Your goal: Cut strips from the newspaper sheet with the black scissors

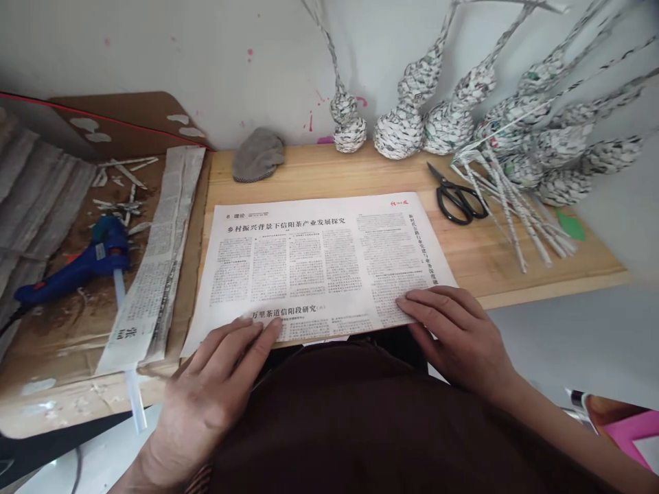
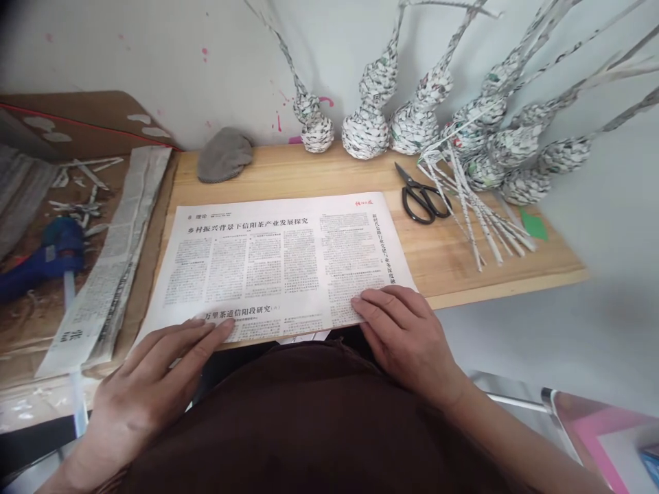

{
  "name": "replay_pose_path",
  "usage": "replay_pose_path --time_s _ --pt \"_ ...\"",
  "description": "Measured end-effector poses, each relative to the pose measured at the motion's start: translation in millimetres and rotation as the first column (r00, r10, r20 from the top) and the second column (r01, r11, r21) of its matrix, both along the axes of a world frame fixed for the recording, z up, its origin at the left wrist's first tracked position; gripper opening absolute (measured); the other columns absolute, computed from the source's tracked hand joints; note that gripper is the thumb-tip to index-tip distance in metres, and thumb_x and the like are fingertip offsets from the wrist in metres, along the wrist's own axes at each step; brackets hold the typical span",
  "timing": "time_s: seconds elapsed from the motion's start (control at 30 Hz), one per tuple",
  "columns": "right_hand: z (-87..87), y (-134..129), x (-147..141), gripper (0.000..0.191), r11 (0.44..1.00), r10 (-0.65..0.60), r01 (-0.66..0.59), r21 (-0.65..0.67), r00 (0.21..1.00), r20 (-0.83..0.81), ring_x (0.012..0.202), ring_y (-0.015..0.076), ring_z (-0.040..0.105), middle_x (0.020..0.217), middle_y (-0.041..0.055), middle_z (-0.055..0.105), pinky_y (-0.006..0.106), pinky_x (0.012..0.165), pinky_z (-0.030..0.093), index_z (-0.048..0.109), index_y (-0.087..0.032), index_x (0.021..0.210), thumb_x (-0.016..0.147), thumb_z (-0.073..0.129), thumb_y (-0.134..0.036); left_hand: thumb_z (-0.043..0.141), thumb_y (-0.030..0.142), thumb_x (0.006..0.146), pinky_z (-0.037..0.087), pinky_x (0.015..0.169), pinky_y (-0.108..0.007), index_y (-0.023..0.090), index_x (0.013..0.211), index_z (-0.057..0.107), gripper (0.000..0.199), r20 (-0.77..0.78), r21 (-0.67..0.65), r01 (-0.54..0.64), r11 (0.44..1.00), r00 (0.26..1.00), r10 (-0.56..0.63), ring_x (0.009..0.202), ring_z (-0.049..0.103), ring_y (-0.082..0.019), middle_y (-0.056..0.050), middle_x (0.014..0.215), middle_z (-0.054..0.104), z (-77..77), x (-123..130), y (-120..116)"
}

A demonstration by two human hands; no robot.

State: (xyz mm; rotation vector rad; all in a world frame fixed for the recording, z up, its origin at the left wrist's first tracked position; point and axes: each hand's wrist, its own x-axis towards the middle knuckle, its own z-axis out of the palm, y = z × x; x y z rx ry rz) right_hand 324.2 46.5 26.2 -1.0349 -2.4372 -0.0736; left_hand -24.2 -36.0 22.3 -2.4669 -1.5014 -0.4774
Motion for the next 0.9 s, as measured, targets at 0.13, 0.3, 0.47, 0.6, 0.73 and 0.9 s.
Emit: replay_pose_path --time_s 0.13,0.3,0.47,0.6,0.73,0.9 --pt "5.5 3.3 2.1 0.024 1.0 0.018 -0.017 -0.019 0.999 0.043 0.096 0.0245 0.063 0.107 0.0076 0.074 0.042 0.09 0.055 0.069 -0.017 0.113 0.09 0.067 -0.011 0.057 -0.004 0.087 0.056 0.088 -0.039 0.019 0.133 0.061 0.052 0.053 -0.048 -0.009 0.999 0.999 0.012 0.099 0.064 -0.023 -0.007 0.106 0.069 5.4 2.1 5.3" --pt "9.0 10.4 4.9 0.023 0.997 0.054 -0.052 -0.053 0.998 0.032 0.09 0.0225 0.063 0.102 0.0065 0.073 0.04 0.087 0.053 0.069 -0.018 0.112 0.091 0.065 -0.01 0.059 0.0 0.088 0.057 0.086 -0.038 0.018 0.123 0.066 0.04 0.115 -0.088 -0.035 0.996 0.992 0.045 0.098 0.063 -0.022 -0.008 0.108 0.068 10.2 3.4 11.6" --pt "12.2 21.3 3.4 0.012 0.993 0.058 -0.053 -0.101 0.997 0.041 0.08 0.0211 0.062 0.089 0.0033 0.072 0.037 0.079 0.05 0.069 -0.021 0.103 0.095 0.061 -0.017 0.053 -0.002 0.089 0.055 0.089 -0.037 0.017 0.113 0.067 0.033 0.175 -0.161 -0.067 0.985 0.98 0.095 0.098 0.064 -0.02 -0.006 0.106 0.07 21.8 2.7 22.3" --pt "14.7 33.6 4.5 0.016 0.991 0.04 -0.03 -0.129 0.996 0.076 0.074 0.0216 0.063 0.078 0.0018 0.07 0.036 0.07 0.048 0.067 -0.024 0.088 0.098 0.058 -0.032 0.053 0.012 0.096 0.055 0.075 -0.035 0.02 0.099 0.068 0.017 0.154 -0.231 -0.107 0.967 0.977 0.145 0.086 0.067 -0.02 -0.002 0.091 0.072 32.6 0.2 37.1" --pt "18.6 48.1 9.3 0.034 0.986 0.013 0.013 -0.167 0.988 0.153 0.071 0.0218 0.065 0.075 0.0018 0.07 0.034 0.061 0.046 0.065 -0.025 0.082 0.101 0.05 -0.049 0.057 0.03 0.097 0.052 0.068 -0.033 0.021 0.091 0.069 0.016 0.104 -0.31 -0.187 0.932 0.968 0.228 0.078 0.068 -0.02 -0.002 0.083 0.071 33.9 -7.0 47.9" --pt "27.9 65.0 11.4 0.056 0.942 0.005 0.08 -0.326 0.967 0.253 0.063 0.0185 0.066 0.07 0.0 0.071 0.03 0.053 0.044 0.067 -0.026 0.077 0.097 0.038 -0.07 0.065 0.036 0.093 0.05 0.067 -0.032 0.024 0.093 0.069 0.013 0.144 -0.349 -0.226 0.909 0.946 0.291 0.076 0.07 -0.018 0.0 0.086 0.074 28.6 -16.2 54.6"
